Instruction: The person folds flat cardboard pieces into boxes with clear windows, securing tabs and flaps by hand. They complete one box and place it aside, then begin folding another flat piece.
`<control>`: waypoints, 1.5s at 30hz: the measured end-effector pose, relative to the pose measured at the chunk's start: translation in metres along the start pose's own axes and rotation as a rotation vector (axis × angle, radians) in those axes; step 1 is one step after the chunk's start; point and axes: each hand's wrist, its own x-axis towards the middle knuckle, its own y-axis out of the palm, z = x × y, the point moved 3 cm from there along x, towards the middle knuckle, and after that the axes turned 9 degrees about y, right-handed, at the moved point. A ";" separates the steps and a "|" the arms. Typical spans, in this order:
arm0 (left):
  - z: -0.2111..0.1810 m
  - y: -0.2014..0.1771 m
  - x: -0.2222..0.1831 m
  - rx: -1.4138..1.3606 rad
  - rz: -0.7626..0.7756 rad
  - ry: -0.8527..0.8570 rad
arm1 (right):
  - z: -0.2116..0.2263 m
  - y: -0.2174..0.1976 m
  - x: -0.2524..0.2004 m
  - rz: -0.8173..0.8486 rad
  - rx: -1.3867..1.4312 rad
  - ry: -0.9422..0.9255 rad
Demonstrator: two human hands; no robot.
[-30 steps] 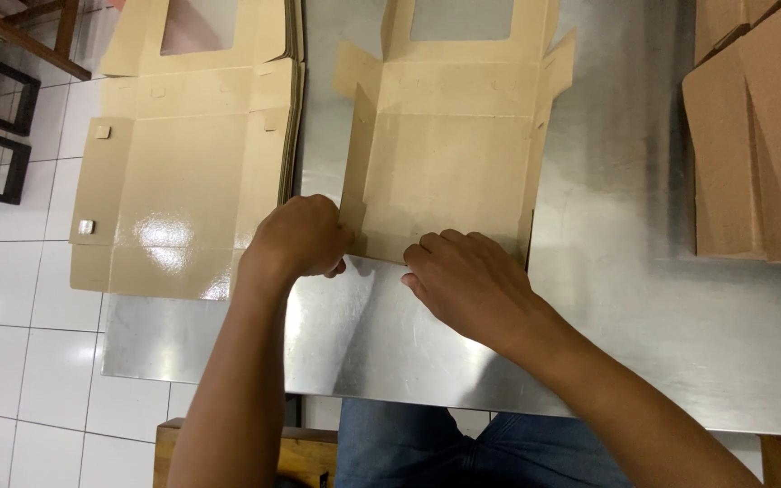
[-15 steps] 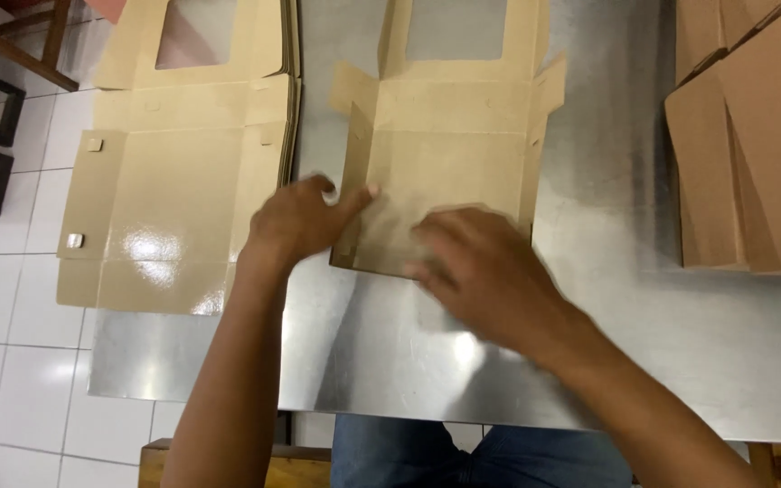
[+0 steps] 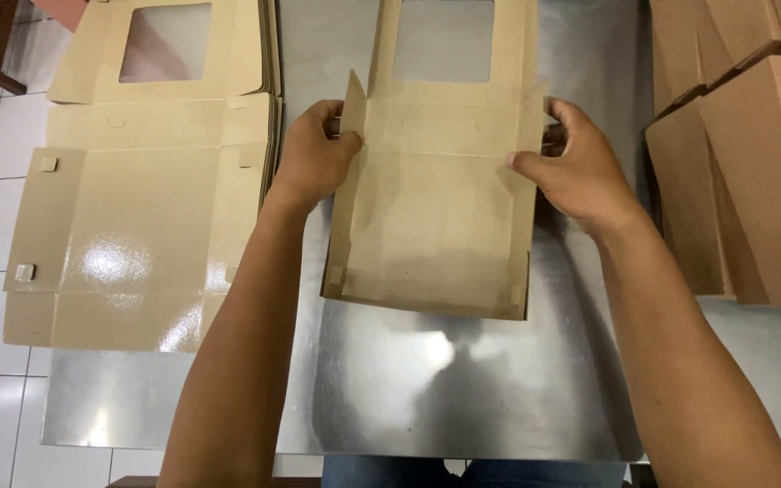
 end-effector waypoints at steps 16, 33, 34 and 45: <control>0.002 0.007 0.021 0.139 0.287 0.213 | 0.005 -0.004 0.023 0.145 -0.185 -0.054; -0.015 0.002 0.030 0.133 0.374 0.138 | 0.026 -0.006 0.033 0.244 -0.326 0.047; -0.018 0.003 0.030 0.132 0.374 0.139 | 0.023 -0.006 0.036 0.243 -0.327 0.047; -0.010 0.013 0.021 -0.002 0.132 0.475 | 0.016 -0.007 0.024 0.169 -0.252 -0.049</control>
